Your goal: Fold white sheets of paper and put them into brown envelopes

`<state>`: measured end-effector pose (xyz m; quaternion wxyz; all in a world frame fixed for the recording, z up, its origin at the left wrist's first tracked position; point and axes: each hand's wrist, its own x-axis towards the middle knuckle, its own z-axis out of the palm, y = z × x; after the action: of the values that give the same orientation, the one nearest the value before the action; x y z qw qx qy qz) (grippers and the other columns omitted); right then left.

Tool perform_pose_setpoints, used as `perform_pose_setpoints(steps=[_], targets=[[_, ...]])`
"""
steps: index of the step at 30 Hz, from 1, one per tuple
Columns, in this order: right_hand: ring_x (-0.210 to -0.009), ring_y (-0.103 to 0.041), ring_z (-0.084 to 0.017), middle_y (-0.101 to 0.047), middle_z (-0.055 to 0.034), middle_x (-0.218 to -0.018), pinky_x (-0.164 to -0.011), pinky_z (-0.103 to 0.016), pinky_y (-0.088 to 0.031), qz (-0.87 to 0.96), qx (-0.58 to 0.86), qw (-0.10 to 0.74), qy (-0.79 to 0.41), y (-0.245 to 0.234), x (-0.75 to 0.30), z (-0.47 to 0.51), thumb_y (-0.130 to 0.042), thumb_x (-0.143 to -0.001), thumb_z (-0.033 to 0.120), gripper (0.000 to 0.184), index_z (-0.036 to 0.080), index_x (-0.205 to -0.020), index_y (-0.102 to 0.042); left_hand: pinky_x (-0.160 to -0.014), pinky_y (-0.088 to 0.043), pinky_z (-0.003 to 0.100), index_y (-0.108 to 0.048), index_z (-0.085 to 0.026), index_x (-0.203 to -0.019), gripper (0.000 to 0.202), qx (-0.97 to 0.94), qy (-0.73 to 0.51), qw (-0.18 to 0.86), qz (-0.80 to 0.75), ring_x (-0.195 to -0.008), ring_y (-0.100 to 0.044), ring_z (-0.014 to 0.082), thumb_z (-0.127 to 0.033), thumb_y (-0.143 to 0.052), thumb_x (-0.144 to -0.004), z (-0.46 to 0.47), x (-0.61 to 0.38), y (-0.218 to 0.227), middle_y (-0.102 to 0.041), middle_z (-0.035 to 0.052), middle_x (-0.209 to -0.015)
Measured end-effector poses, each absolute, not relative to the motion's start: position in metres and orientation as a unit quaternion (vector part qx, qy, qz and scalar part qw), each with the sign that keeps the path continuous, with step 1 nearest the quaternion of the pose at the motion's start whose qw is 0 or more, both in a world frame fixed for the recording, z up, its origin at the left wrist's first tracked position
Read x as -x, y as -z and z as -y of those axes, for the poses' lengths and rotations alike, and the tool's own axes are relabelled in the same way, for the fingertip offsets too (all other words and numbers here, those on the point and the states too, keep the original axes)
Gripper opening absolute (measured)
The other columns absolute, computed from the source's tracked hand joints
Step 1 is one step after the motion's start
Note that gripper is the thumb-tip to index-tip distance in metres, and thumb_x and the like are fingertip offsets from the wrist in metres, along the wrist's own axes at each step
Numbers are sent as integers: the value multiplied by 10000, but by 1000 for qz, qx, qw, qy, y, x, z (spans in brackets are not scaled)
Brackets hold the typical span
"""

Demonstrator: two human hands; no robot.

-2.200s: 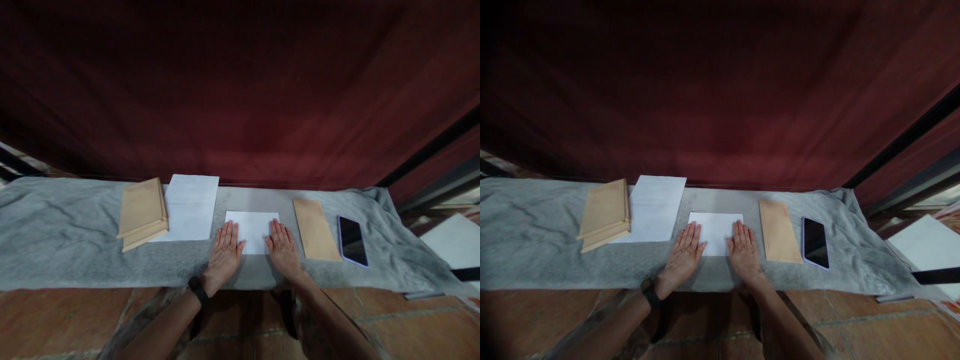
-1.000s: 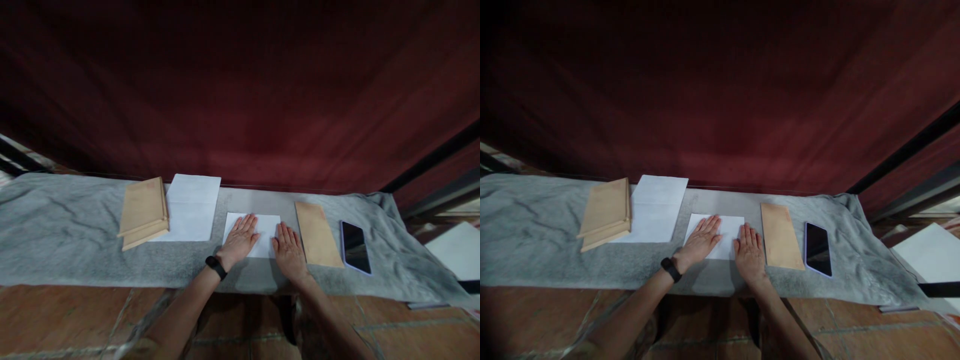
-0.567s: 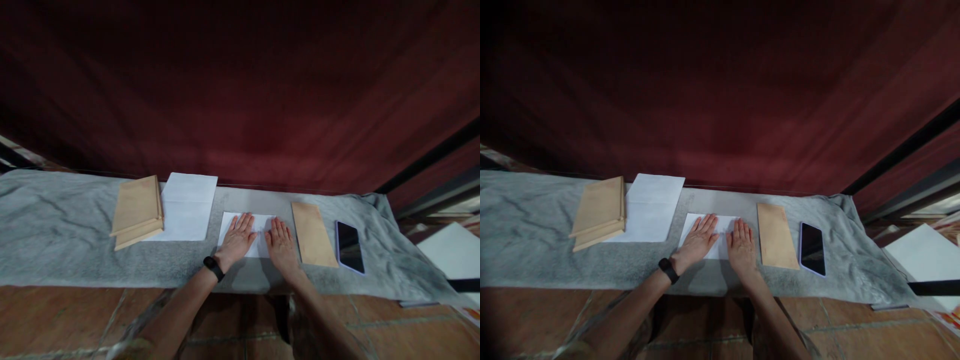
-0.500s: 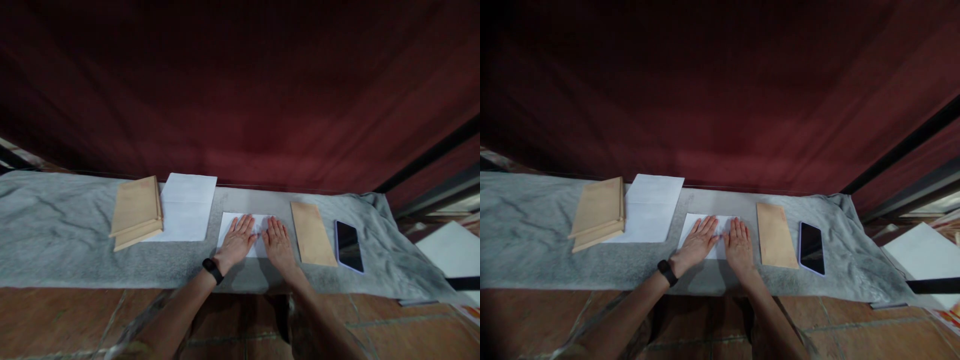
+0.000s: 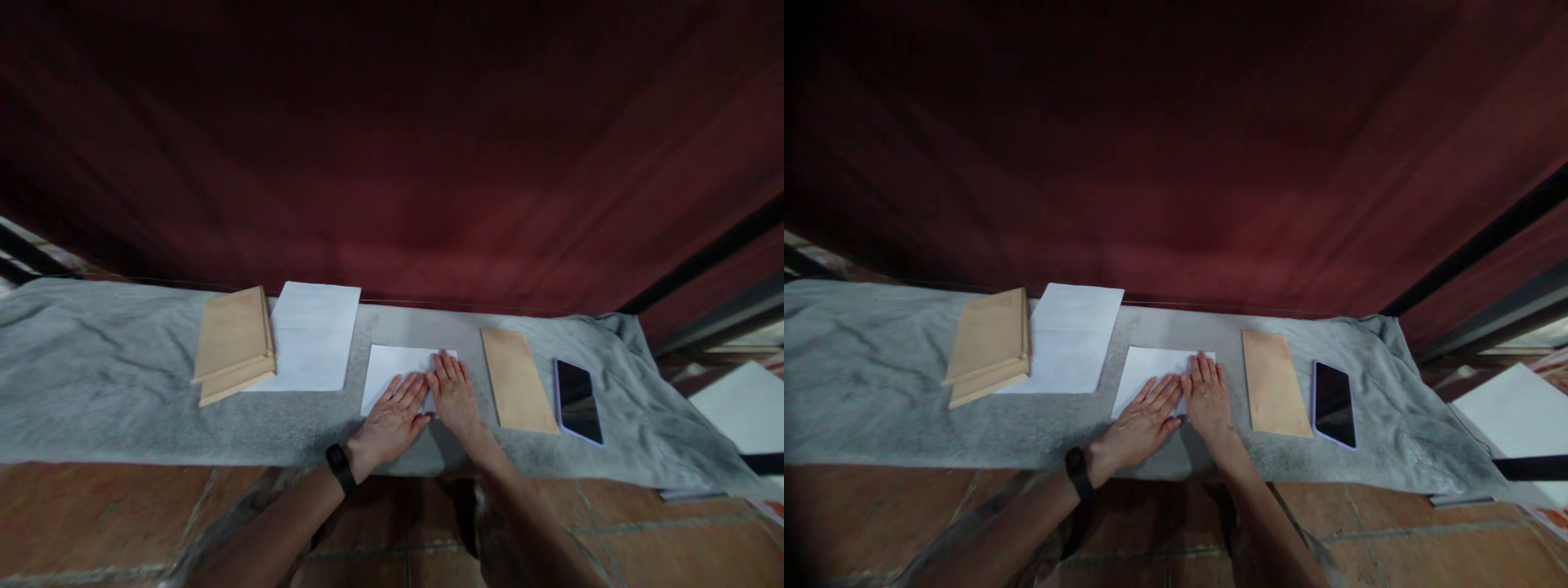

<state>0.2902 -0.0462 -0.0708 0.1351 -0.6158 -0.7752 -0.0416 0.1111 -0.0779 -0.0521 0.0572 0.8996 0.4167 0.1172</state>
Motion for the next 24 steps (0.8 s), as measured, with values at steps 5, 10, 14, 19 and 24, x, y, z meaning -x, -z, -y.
perform_pose_setpoints(steps=[5, 10, 14, 19, 24], targets=[[-1436, -417, -309, -453, -243, -1522, -1175, -506, -305, 740, 656, 140, 48, 69, -286, 41, -307, -1058, 304, 513, 30, -1455, -480, -1242, -237, 407, -398, -169, -1515, 540, -914, -119, 93, -375, -1488, -338, 195, -428, -312, -1049, 90, -108, 41, -434, 95, -1572], [-1454, -395, -277, -451, -209, -1536, -1168, -478, -338, 743, 638, 198, 23, 72, -270, 40, -257, -1062, 296, 521, 43, -1468, -464, -1205, -336, 427, -444, -152, -1485, 494, -854, -185, 71, -481, -1427, -442, 203, -262, -291, -1028, 71, -105, 40, -512, 112, -1514], [-1472, -366, -237, -429, -143, -1566, -1188, -440, -330, 767, 603, 217, -13, 74, -250, 44, -243, -1065, 318, 521, 105, -1483, -469, -1216, -302, 474, -386, -84, -1511, 532, -815, -186, 27, -547, -1499, -311, 258, -234, -319, -1004, 50, -101, 48, -395, 162, -1584], [-1469, -370, -252, -422, -95, -1573, -1208, -481, -275, 779, 602, 177, -12, 73, -239, 46, -257, -1068, 309, 498, 158, -1498, -459, -1227, -255, 496, -335, -120, -1548, 565, -805, -158, 8, -572, -1515, -266, 258, -231, -300, -995, 43, -101, 64, -372, 143, -1600], [-1466, -371, -277, -419, -109, -1572, -1194, -500, -272, 776, 608, 168, 24, 75, -245, 45, -289, -1069, 340, 499, 164, -1512, -438, -1227, -255, 474, -323, -114, -1554, 576, -784, -150, -13, -602, -1514, -273, 257, -298, -298, -1009, 41, -102, 71, -349, 146, -1610]])
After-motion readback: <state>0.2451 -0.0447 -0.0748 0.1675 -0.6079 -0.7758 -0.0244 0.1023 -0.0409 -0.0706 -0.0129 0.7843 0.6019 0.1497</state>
